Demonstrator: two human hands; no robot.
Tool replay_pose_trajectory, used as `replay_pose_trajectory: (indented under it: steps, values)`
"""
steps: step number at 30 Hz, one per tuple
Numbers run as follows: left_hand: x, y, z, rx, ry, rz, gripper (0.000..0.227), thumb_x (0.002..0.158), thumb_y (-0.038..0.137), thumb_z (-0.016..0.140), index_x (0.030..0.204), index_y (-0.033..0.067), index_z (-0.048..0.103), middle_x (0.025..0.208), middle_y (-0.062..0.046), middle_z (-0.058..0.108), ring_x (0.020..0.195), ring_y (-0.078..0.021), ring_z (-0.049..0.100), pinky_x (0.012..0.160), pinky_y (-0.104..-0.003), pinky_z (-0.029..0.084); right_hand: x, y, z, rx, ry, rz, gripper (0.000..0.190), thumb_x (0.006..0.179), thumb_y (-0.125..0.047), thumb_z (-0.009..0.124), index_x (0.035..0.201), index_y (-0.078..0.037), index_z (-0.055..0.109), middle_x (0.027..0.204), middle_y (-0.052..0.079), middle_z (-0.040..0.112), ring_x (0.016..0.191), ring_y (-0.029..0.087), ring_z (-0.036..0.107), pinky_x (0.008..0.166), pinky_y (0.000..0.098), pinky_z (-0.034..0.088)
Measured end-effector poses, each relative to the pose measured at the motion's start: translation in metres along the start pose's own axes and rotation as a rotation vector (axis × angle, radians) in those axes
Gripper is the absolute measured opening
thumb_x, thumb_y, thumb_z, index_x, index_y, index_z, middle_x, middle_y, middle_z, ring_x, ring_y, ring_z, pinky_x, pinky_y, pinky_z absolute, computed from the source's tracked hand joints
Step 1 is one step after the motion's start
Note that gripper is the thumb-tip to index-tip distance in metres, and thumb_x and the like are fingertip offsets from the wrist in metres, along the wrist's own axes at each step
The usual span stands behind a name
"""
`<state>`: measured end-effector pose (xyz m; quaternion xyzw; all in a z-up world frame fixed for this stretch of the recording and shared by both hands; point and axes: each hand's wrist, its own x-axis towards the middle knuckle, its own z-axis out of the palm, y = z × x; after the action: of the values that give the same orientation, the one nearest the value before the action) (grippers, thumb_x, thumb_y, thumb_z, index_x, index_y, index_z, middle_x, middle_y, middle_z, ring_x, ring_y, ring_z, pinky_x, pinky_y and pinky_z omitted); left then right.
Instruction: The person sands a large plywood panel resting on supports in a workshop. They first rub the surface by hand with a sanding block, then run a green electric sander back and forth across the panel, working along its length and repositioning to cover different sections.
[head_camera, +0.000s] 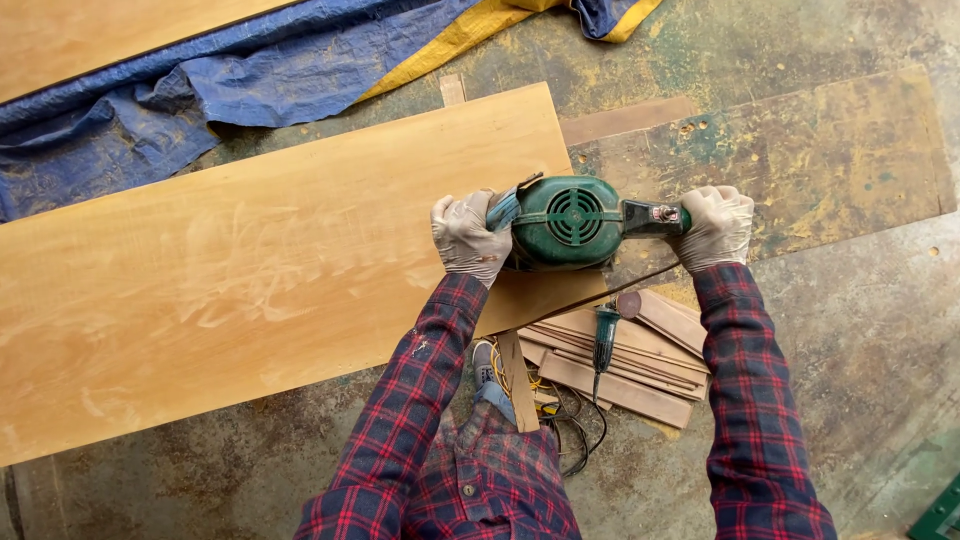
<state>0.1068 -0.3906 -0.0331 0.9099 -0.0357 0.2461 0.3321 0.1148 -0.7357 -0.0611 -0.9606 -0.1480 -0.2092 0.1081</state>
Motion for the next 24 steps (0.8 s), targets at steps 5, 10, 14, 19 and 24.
replay_pose_trajectory:
  steps: [5,10,14,19,24]
  values:
    - [-0.002,0.005,-0.002,0.001,-0.009,0.004,0.016,0.087,0.023,0.077,0.092,0.0106,0.068,0.08,-0.004,0.07,0.08,-0.0242,0.069,0.103,-0.046,0.041,-0.004,0.002,-0.002,-0.005,-0.002,-0.007,0.041,0.073,-0.036,0.095,0.082,-0.011,0.063,0.087,0.007,0.068,0.09,0.032,0.067,0.079,0.0444,0.049]
    - [-0.006,0.005,-0.001,-0.002,-0.01,0.012,0.014,0.085,0.021,0.076,0.091,0.011,0.069,0.081,-0.005,0.072,0.081,-0.0243,0.069,0.104,-0.046,0.041,-0.009,0.002,-0.005,0.001,0.021,-0.019,0.042,0.074,-0.038,0.094,0.083,-0.011,0.063,0.084,0.005,0.067,0.089,0.032,0.067,0.078,0.045,0.049]
    - [0.001,0.005,-0.002,-0.017,-0.011,0.033,0.014,0.085,0.022,0.075,0.091,0.0109,0.07,0.081,-0.005,0.073,0.081,-0.0241,0.07,0.104,-0.047,0.04,-0.014,0.003,-0.001,-0.012,0.018,-0.017,0.045,0.075,-0.04,0.095,0.079,-0.011,0.06,0.083,0.007,0.066,0.086,0.032,0.067,0.076,0.0445,0.048]
    - [0.026,0.0,0.008,-0.013,-0.105,0.026,0.019,0.086,0.028,0.075,0.084,0.0107,0.07,0.075,-0.007,0.072,0.077,-0.0264,0.07,0.104,-0.05,0.038,-0.02,0.007,0.006,-0.032,0.036,0.03,0.043,0.078,-0.039,0.093,0.082,-0.011,0.06,0.082,0.009,0.064,0.08,0.031,0.062,0.074,0.0441,0.046]
    - [0.047,-0.002,0.018,-0.021,-0.149,0.042,0.019,0.088,0.029,0.074,0.083,0.0115,0.069,0.075,-0.008,0.072,0.079,-0.0288,0.07,0.103,-0.05,0.037,-0.025,0.007,0.013,-0.084,0.069,0.067,0.043,0.08,-0.039,0.092,0.081,-0.012,0.059,0.078,0.009,0.062,0.076,0.03,0.061,0.073,0.0447,0.044]
